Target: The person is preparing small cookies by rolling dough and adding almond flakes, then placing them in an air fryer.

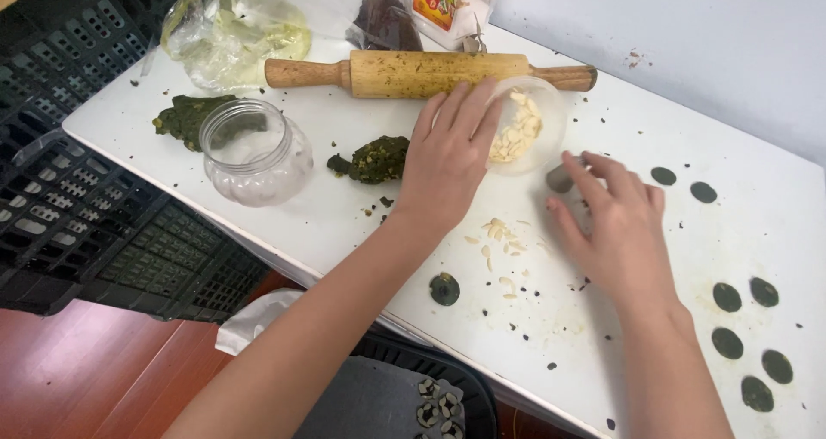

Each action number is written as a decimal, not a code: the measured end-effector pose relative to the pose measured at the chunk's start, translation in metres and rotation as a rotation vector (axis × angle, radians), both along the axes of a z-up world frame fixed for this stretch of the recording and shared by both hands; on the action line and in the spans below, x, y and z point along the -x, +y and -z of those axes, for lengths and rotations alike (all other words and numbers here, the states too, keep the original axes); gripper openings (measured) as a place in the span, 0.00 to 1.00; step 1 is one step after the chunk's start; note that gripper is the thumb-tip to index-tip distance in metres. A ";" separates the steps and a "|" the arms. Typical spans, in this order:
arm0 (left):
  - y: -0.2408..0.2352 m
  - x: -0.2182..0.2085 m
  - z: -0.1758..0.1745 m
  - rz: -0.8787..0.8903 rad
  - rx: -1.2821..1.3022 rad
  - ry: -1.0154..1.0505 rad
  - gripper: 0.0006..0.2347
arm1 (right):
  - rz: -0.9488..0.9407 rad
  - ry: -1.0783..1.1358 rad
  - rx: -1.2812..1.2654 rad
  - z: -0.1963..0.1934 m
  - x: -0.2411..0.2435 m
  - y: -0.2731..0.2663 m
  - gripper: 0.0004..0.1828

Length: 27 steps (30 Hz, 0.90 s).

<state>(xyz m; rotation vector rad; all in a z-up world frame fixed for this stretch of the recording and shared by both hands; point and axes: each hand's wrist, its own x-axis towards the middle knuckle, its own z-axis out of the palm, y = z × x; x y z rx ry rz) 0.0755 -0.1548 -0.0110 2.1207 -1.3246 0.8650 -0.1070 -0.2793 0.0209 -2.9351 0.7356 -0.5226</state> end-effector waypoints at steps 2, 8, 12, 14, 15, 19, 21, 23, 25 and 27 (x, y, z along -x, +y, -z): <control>0.008 -0.001 0.000 0.067 0.040 -0.057 0.22 | -0.039 -0.070 0.098 0.007 0.003 -0.005 0.28; 0.025 -0.003 -0.005 0.277 0.029 -0.198 0.21 | -0.114 -0.341 -0.015 0.009 -0.004 -0.001 0.19; 0.030 -0.006 0.001 0.366 0.038 -0.142 0.22 | -0.064 -0.378 -0.237 0.010 -0.007 0.003 0.15; 0.031 -0.008 0.005 0.412 0.042 -0.127 0.23 | -0.089 -0.402 -0.253 0.014 -0.005 0.000 0.14; 0.030 -0.009 0.007 0.464 0.048 -0.118 0.24 | -0.110 -0.432 -0.263 0.015 -0.004 -0.002 0.14; 0.033 -0.009 0.006 0.517 -0.010 -0.095 0.26 | -0.057 -0.394 -0.349 0.005 0.001 0.003 0.13; 0.032 -0.010 0.009 0.545 -0.006 -0.075 0.25 | -0.072 -0.343 -0.245 0.005 0.003 0.002 0.16; 0.033 -0.010 0.009 0.559 -0.008 -0.080 0.25 | -0.087 -0.332 -0.221 0.008 0.004 -0.001 0.16; 0.033 -0.011 0.007 0.573 -0.007 -0.087 0.25 | -0.101 -0.322 -0.193 0.009 0.005 -0.002 0.17; 0.033 -0.011 0.006 0.580 -0.036 -0.103 0.25 | -0.064 -0.308 -0.219 0.007 0.005 -0.001 0.17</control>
